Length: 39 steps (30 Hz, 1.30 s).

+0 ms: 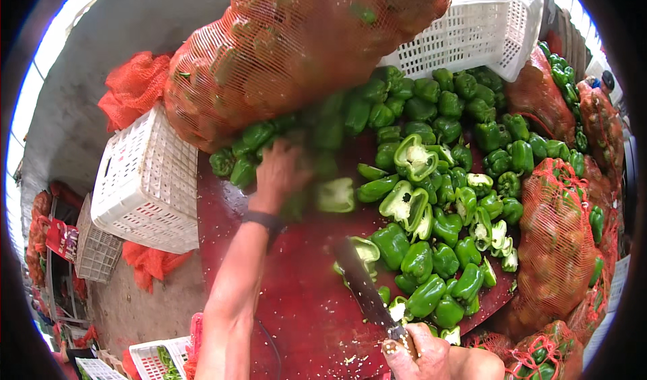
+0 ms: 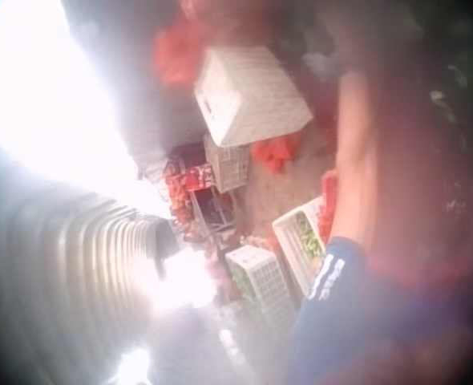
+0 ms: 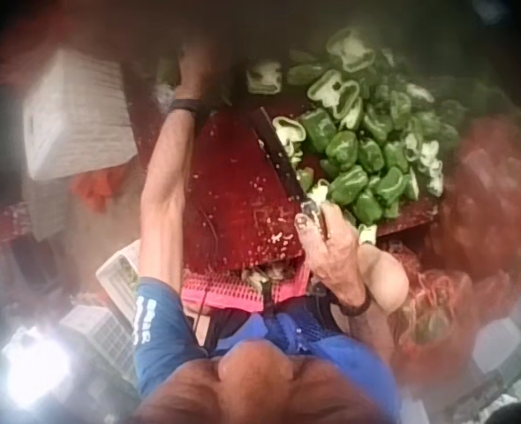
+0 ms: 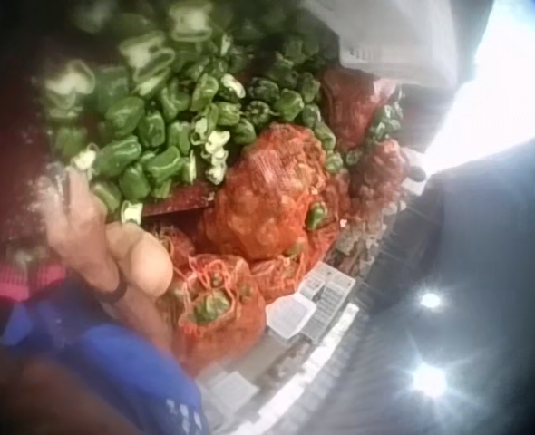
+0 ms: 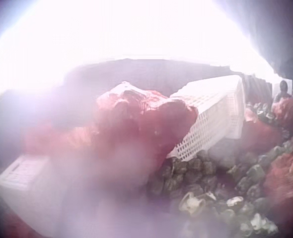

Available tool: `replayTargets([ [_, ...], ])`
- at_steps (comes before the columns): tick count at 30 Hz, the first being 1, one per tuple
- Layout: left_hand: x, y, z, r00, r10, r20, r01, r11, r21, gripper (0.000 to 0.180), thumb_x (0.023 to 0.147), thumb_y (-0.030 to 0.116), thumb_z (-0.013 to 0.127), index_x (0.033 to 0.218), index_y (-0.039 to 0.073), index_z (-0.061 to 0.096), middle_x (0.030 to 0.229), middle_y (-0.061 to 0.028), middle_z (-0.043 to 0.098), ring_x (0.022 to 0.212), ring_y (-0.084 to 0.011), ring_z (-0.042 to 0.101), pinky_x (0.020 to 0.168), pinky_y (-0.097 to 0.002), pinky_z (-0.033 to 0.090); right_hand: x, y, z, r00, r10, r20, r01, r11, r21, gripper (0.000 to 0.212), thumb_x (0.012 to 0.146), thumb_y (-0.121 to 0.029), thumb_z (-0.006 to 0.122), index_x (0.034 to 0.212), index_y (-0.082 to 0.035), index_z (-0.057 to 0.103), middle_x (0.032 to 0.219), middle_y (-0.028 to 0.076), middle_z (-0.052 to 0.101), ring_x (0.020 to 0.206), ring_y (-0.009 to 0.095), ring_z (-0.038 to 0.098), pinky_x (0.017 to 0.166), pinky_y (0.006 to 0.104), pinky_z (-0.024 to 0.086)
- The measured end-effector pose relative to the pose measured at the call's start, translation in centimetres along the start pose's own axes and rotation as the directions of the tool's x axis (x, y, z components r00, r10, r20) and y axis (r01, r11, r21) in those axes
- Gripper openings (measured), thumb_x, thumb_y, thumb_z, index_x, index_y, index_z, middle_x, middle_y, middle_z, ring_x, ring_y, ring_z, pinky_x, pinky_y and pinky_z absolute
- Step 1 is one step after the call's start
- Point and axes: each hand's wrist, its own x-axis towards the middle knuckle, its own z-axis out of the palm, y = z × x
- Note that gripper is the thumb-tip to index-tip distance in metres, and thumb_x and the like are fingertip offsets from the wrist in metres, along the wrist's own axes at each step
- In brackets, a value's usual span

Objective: The person cuts green bell peppers using a large cleaver. The person picks up peppers one at a time, removes the stems and seeds by hand, and places the cut peppers into a pink basket.

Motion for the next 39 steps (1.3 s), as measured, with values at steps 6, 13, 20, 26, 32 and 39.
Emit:
replayTargets([
  [6, -10.6, 1.5, -3.1, 0.996, -0.078, 0.032, 0.082, 0.986, -0.148, 0.051, 0.076, 0.036, 0.076, 0.123, 0.022, 0.064, 0.134, -0.0154, 0.053, 0.115, -0.0438, 0.054, 0.091, -0.0531, 0.053, -0.5, 0.7, 0.4, 0.997, -0.077, -0.013, 0.077, 0.997, -0.026, 0.018, 0.092, -0.015, 0.068, 0.095, 0.000, 0.060, 0.068, 0.013, 0.061, 0.057, 0.022, 0.061, 0.054, 0.0358, 0.048],
  [13, -24.6, 6.9, -6.9, 0.952, -0.303, 0.050, 0.305, 0.912, -0.276, 0.060, 0.072, 0.034, 0.083, 0.126, 0.016, 0.064, 0.140, -0.0190, 0.048, 0.121, -0.0422, 0.052, 0.098, -0.0523, 0.050, -0.6, 2.8, 1.8, 0.964, -0.267, -0.005, 0.262, 0.950, -0.171, 0.015, 0.093, -0.016, 0.064, 0.088, -0.002, 0.060, 0.068, 0.018, 0.060, 0.061, 0.033, 0.064, 0.055, 0.0423, 0.050],
  [20, -31.0, 6.8, -8.2, 0.886, -0.456, -0.083, 0.337, 0.757, -0.560, 0.068, 0.084, 0.018, 0.077, 0.144, 0.006, 0.048, 0.146, -0.0241, 0.042, 0.131, -0.0344, 0.048, 0.097, -0.0407, 0.052, -0.5, 8.8, 5.6, 0.744, -0.603, 0.287, 0.634, 0.503, -0.587, 0.006, 0.086, -0.013, 0.060, 0.086, -0.007, 0.063, 0.075, 0.016, 0.056, 0.059, 0.032, 0.061, 0.050, 0.0432, 0.052],
  [26, -38.0, 9.5, -10.1, 0.876, -0.476, -0.083, 0.328, 0.713, -0.620, 0.049, 0.083, 0.009, 0.076, 0.130, 0.003, 0.061, 0.122, -0.0133, 0.062, 0.106, -0.0217, 0.064, 0.088, -0.0330, 0.056, -4.3, 8.1, 6.0, 0.971, -0.189, 0.144, 0.221, 0.940, -0.259, 0.022, 0.092, -0.020, 0.065, 0.084, -0.001, 0.057, 0.067, 0.022, 0.062, 0.064, 0.039, 0.065, 0.056, 0.0463, 0.049],
  [32, -37.9, 10.7, -10.9, 0.822, -0.560, -0.102, 0.370, 0.663, -0.651, 0.050, 0.077, 0.010, 0.080, 0.124, 0.002, 0.063, 0.121, -0.0140, 0.063, 0.108, -0.0257, 0.064, 0.092, -0.0361, 0.054, -7.3, 6.7, 4.6, 0.865, -0.404, 0.298, 0.469, 0.861, -0.197, 0.020, 0.092, -0.020, 0.065, 0.092, -0.001, 0.057, 0.075, 0.024, 0.064, 0.072, 0.043, 0.066, 0.062, 0.0475, 0.051],
  [39, -37.7, 9.9, -11.6, 0.880, -0.446, -0.165, 0.288, 0.775, -0.562, 0.040, 0.075, 0.010, 0.079, 0.110, -0.003, 0.064, 0.116, -0.0188, 0.064, 0.108, -0.0319, 0.064, 0.092, -0.0380, 0.053, -6.9, 7.1, 7.6, 0.829, -0.398, 0.394, 0.505, 0.835, -0.218, 0.027, 0.092, -0.027, 0.066, 0.091, -0.002, 0.055, 0.077, 0.026, 0.064, 0.076, 0.048, 0.064, 0.063, 0.0534, 0.049],
])
